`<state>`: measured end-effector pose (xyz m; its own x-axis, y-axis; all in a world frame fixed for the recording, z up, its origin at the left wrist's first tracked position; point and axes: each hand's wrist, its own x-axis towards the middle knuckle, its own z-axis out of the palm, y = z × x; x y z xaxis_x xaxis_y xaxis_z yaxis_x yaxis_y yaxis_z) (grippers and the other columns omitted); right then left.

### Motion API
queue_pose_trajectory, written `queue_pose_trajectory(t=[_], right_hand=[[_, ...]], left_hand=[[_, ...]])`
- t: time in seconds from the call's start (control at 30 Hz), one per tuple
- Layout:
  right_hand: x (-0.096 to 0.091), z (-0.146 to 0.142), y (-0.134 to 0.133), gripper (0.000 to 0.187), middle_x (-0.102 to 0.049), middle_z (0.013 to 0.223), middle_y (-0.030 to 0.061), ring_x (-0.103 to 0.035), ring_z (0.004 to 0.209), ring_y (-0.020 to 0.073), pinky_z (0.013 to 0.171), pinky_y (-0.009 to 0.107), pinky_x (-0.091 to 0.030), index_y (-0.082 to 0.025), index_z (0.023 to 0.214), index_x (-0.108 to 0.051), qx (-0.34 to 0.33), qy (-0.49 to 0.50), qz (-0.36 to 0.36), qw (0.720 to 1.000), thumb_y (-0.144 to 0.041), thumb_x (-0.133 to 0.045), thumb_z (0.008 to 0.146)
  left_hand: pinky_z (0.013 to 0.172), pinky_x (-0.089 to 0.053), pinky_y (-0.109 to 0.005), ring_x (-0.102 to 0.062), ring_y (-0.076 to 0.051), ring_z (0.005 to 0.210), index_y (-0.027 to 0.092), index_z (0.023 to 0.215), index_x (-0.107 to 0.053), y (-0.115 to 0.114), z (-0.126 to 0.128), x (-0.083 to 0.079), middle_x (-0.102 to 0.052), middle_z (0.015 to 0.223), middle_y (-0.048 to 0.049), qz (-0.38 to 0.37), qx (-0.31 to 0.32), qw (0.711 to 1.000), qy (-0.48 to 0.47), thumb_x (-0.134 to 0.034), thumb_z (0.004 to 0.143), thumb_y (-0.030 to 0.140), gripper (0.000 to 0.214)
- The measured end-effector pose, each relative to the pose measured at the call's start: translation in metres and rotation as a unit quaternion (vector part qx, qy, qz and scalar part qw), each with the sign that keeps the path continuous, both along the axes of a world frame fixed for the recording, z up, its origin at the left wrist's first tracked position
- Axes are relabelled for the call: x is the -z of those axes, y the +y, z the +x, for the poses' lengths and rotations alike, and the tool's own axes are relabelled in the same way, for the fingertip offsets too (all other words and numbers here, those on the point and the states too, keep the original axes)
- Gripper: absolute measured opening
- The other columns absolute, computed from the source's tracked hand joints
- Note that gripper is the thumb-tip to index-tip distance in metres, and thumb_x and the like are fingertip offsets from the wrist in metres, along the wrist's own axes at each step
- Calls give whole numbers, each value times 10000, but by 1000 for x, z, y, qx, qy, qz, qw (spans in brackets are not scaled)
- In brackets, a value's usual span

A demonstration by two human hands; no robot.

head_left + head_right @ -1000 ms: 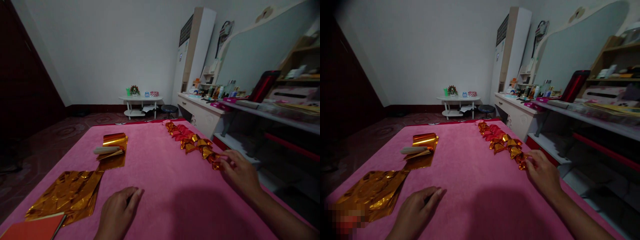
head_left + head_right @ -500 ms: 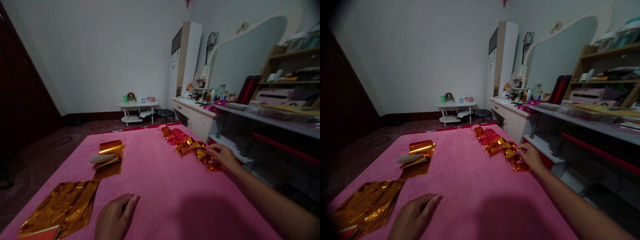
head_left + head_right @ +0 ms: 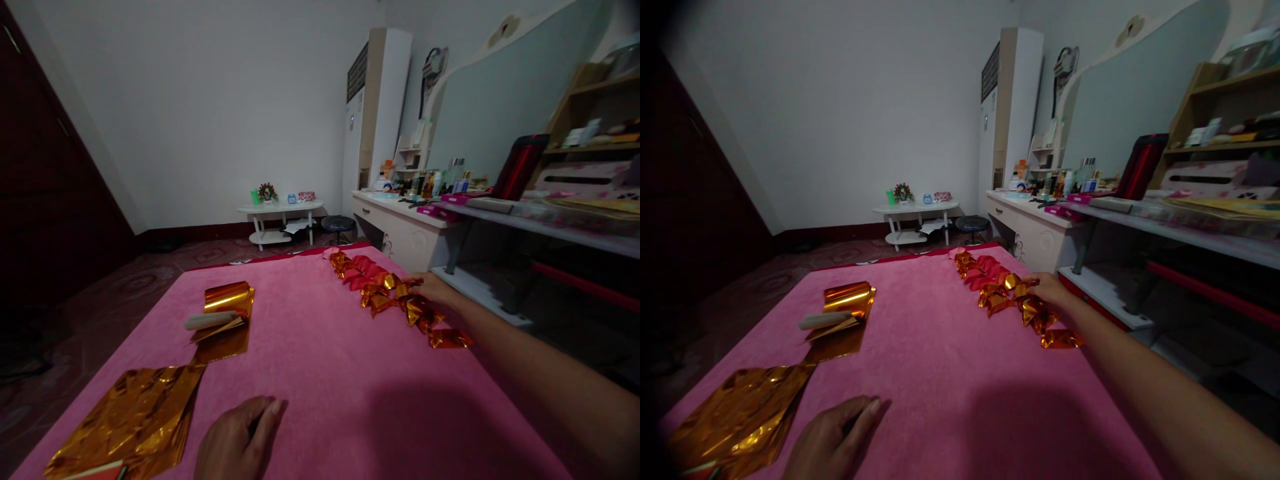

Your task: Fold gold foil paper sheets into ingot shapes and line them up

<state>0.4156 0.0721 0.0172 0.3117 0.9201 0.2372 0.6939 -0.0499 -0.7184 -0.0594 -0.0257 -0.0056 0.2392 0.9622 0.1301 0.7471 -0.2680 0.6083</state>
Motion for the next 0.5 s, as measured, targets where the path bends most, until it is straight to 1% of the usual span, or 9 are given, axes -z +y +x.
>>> queue_pose_trajectory(t=[0.1,0.2,0.3,0.4,0.5], right_hand=[[2,3,6,254,-742,737,53,-686,634,185,558,256,-533,-149,871,-744,6,2,-30,1000,-91,-617,658],[0,5,11,197,-740,726,54,-684,652,187,592,258,-526,-144,798,-743,26,-17,-36,999,-92,-628,648],[-4,7,12,187,-740,751,64,-683,704,200,646,271,-521,-148,777,-737,65,-46,-16,997,-97,-637,628],[-9,6,8,215,-739,809,81,-679,791,232,726,320,-518,-155,831,-735,103,-71,17,992,-139,-629,645],[-20,-7,-1,242,-729,923,105,-660,908,263,809,371,-507,-154,888,-726,111,-80,57,989,-171,-596,685]], left_hand=[[575,-386,-199,-602,-150,614,199,598,-550,1,0,1,-620,598,8,-13,6,1000,10,-371,901,516,474],[579,-395,-202,-605,-155,618,200,604,-562,1,0,1,-631,610,1,-11,6,1000,2,-373,898,518,473],[600,-409,-208,-609,-166,630,205,606,-580,1,0,2,-647,624,-8,-2,1,1000,-12,-382,890,519,467],[598,-404,-210,-613,-168,641,208,604,-573,1,0,2,-650,632,-6,-2,2,1000,-14,-384,889,511,457],[588,-390,-211,-605,-160,629,202,590,-541,1,0,2,-628,608,-2,-8,8,1000,-9,-368,898,501,462]])
